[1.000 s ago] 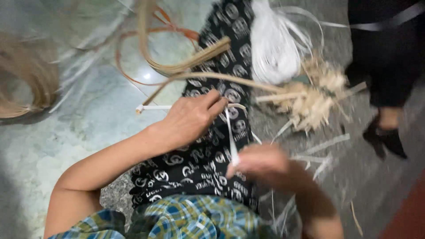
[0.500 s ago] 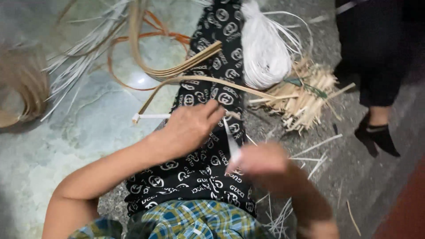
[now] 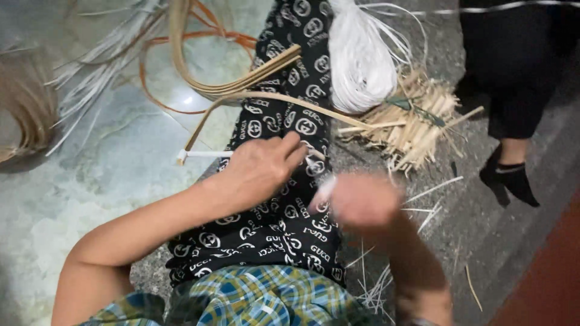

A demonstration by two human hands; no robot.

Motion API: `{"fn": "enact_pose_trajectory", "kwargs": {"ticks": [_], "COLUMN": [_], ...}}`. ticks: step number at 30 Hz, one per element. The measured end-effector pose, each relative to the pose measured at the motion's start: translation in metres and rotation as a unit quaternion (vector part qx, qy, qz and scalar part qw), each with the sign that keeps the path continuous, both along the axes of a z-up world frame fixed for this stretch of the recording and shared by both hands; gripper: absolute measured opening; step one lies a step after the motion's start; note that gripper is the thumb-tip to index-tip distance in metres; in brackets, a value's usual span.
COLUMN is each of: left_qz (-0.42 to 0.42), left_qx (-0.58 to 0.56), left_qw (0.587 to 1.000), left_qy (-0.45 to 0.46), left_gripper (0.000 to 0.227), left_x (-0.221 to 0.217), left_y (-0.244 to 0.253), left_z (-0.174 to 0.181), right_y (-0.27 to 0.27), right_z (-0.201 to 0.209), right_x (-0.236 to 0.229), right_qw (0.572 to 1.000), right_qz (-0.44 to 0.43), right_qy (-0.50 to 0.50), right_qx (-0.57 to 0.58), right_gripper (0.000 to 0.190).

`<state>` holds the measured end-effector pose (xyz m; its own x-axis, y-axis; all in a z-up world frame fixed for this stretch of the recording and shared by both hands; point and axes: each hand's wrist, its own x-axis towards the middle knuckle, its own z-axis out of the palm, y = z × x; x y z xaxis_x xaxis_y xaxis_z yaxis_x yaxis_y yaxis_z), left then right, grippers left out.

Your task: Bundling and securing bamboo strips using white plastic tape or ribbon.

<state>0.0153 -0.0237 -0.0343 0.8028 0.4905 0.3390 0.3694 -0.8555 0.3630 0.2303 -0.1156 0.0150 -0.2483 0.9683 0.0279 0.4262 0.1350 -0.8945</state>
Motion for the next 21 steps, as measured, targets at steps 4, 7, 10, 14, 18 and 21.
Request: {"fn": "enact_pose_trajectory", "kwargs": {"ticks": [4,7,10,14,18,21], "left_qz": [-0.018,-0.002,0.037,0.012,-0.012,-0.02], "left_qx": [0.003,-0.023,-0.019,-0.001,0.013,-0.02], "left_qw": [0.999,0.997,0.997,1.0,1.0,0.996], "left_qy": [-0.034,-0.069,-0.059,0.01,-0.023,-0.082], "left_gripper": [0.028,0.024,0.033,0.032,0.024,0.02], "left_x": [-0.008,-0.015,-0.015,0.001,0.003,-0.007], "left_y": [-0.001,0.011,0.017,-0.002,-0.012,-0.005], "left_z": [0.015,0.022,0.009,-0.002,0.012,0.016], "right_y": [0.09,0.053,-0.01,-0.004,0.081,0.082], "right_z": [-0.083,-0.205,-0.138,-0.001,-0.007,-0.139], "right_x": [0.051,0.062,-0.004,-0.002,0.043,0.069], "right_qw": [0.983,0.926,0.975,0.992,0.981,0.968], "right_qz": [-0.15,0.006,0.051,0.091,-0.135,-0.169], "right_qy": [0.108,-0.284,0.141,0.073,0.137,0.147], "right_qx": [0.006,0.248,-0.165,-0.041,-0.014,-0.111], "right_gripper": [0.027,0.006,0.025,0.019,0.027,0.022]}}
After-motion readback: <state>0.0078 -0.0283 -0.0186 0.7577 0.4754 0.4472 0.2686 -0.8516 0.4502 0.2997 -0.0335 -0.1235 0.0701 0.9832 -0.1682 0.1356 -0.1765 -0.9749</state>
